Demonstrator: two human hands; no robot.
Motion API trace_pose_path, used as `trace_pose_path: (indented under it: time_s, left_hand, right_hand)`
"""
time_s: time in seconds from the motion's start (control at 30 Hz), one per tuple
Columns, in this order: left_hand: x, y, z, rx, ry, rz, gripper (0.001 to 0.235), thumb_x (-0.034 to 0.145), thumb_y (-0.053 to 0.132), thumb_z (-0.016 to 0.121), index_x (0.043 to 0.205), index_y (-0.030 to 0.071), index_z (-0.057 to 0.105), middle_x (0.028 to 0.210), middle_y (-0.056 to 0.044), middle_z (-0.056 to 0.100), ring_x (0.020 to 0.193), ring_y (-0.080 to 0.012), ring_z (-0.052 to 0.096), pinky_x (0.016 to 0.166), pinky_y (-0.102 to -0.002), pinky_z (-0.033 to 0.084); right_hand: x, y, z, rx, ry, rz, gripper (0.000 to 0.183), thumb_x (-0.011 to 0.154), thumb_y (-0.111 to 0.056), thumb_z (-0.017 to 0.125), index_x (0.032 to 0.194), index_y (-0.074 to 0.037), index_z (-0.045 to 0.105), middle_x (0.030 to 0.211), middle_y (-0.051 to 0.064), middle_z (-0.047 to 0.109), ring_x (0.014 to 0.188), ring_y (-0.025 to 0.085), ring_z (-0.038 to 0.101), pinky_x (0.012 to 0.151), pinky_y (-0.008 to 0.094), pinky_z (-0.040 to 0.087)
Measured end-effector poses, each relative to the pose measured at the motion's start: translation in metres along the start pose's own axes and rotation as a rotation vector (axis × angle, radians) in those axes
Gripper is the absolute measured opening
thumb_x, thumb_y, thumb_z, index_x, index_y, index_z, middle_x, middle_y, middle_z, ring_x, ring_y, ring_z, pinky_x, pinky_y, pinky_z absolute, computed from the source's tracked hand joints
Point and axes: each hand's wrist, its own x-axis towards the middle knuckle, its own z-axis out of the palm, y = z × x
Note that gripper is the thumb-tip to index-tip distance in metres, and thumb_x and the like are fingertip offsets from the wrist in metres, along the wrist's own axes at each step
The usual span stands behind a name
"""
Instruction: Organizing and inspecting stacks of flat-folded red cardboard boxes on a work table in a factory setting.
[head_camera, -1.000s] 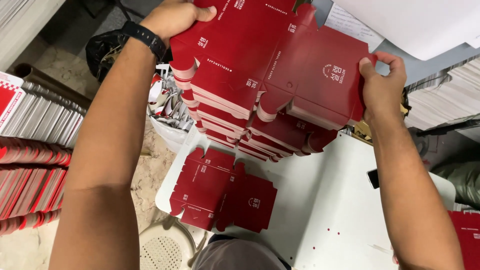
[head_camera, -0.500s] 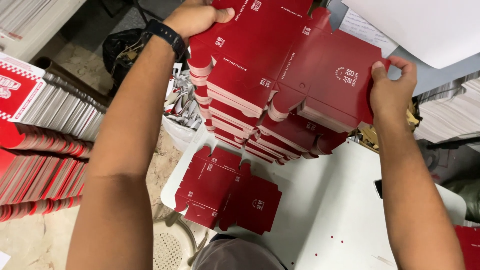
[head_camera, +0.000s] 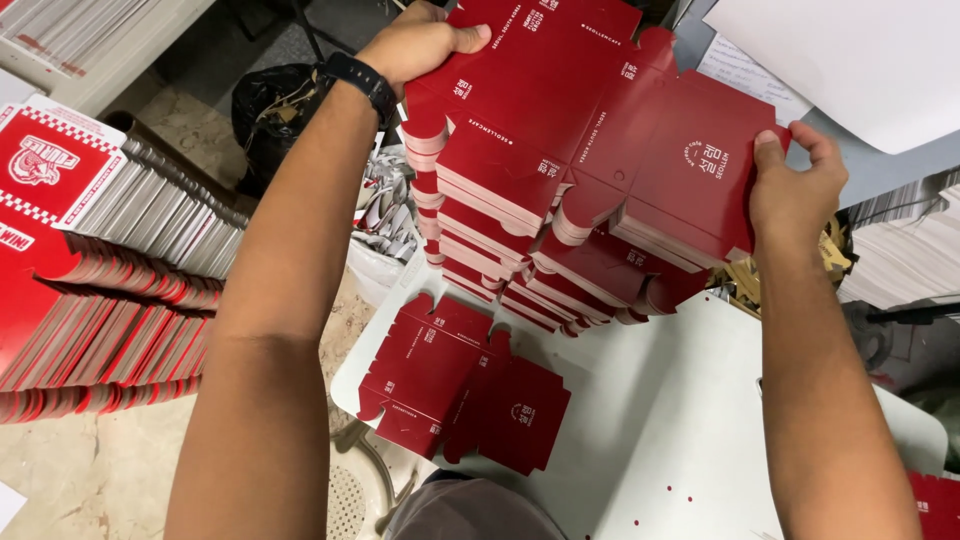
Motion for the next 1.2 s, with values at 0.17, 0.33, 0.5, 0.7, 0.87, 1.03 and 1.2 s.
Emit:
trace_pose_path:
  time_s: [0.17, 0.33, 0.5, 0.7, 0.87, 1.03, 1.2]
  left_hand:
    - [0.007, -0.009, -0.001, 0.170, 0.228, 0.114, 0.040, 0.083, 0.045, 0.081, 0.101, 0.018, 0.056, 0.094, 0.001, 0.072, 0.079, -0.0117, 0.074, 0.070, -0.028, 0.062]
    - [-0.021, -0.032, -0.025, 0.411, 0.560, 0.472, 0.041, 0.092, 0.040, 0.083, 0.078, 0.020, 0.050, 0.074, 0.005, 0.059, 0.068, -0.0084, 0.058, 0.061, -0.030, 0.048]
    - [-0.083, -0.100, -0.013, 0.357, 0.551, 0.967, 0.038, 0.106, 0.044, 0.062, 0.100, 0.006, 0.066, 0.086, -0.004, 0.064, 0.077, -0.0145, 0.059, 0.069, -0.030, 0.052]
    - [-0.101, -0.140, 0.022, 0.076, 0.497, 0.857, 0.031, 0.089, 0.005, 0.084, 0.117, 0.004, 0.069, 0.106, -0.011, 0.070, 0.092, -0.0173, 0.074, 0.089, -0.028, 0.063]
    - [-0.097, -0.134, 0.026, 0.150, 0.589, 0.795, 0.025, 0.087, 0.012, 0.087, 0.105, 0.011, 0.069, 0.097, -0.004, 0.068, 0.082, -0.0109, 0.065, 0.079, -0.025, 0.056]
    - [-0.098, -0.133, 0.025, 0.137, 0.611, 0.826, 0.020, 0.088, 0.013, 0.087, 0.095, 0.009, 0.068, 0.093, -0.003, 0.068, 0.082, -0.0121, 0.064, 0.078, -0.026, 0.056]
    - [-0.089, -0.133, 0.017, 0.186, 0.555, 0.754, 0.026, 0.088, 0.023, 0.089, 0.092, 0.011, 0.066, 0.086, 0.001, 0.066, 0.076, -0.0086, 0.058, 0.070, -0.024, 0.050]
  right_hand:
    - [-0.008, -0.006, -0.001, 0.002, 0.003, 0.011, 0.033, 0.096, -0.043, 0.069, 0.126, -0.029, 0.065, 0.130, -0.002, 0.066, 0.102, 0.011, 0.072, 0.078, 0.027, 0.061]
    - [-0.006, -0.002, -0.001, 0.006, 0.005, 0.004, 0.033, 0.095, -0.044, 0.068, 0.124, -0.030, 0.065, 0.123, -0.004, 0.068, 0.093, 0.010, 0.071, 0.070, 0.028, 0.060]
    - [-0.006, -0.001, 0.000, 0.000, 0.013, -0.010, 0.030, 0.096, -0.044, 0.068, 0.122, -0.029, 0.064, 0.119, -0.002, 0.069, 0.093, 0.011, 0.071, 0.071, 0.028, 0.058]
    - [-0.003, 0.005, 0.001, 0.009, 0.020, -0.034, 0.026, 0.100, -0.041, 0.069, 0.122, -0.029, 0.063, 0.126, -0.002, 0.065, 0.097, 0.011, 0.072, 0.073, 0.028, 0.062]
    - [-0.003, 0.006, 0.001, -0.036, 0.009, -0.070, 0.032, 0.099, -0.044, 0.067, 0.125, -0.026, 0.061, 0.127, -0.001, 0.064, 0.099, 0.011, 0.070, 0.074, 0.029, 0.059]
    - [-0.010, -0.002, -0.001, -0.036, -0.008, -0.045, 0.027, 0.099, -0.043, 0.064, 0.120, -0.028, 0.059, 0.123, -0.004, 0.065, 0.091, 0.009, 0.070, 0.069, 0.029, 0.058]
    - [-0.002, 0.004, 0.000, -0.050, -0.010, -0.049, 0.028, 0.100, -0.045, 0.064, 0.122, -0.027, 0.059, 0.124, -0.002, 0.066, 0.093, 0.011, 0.070, 0.070, 0.030, 0.058]
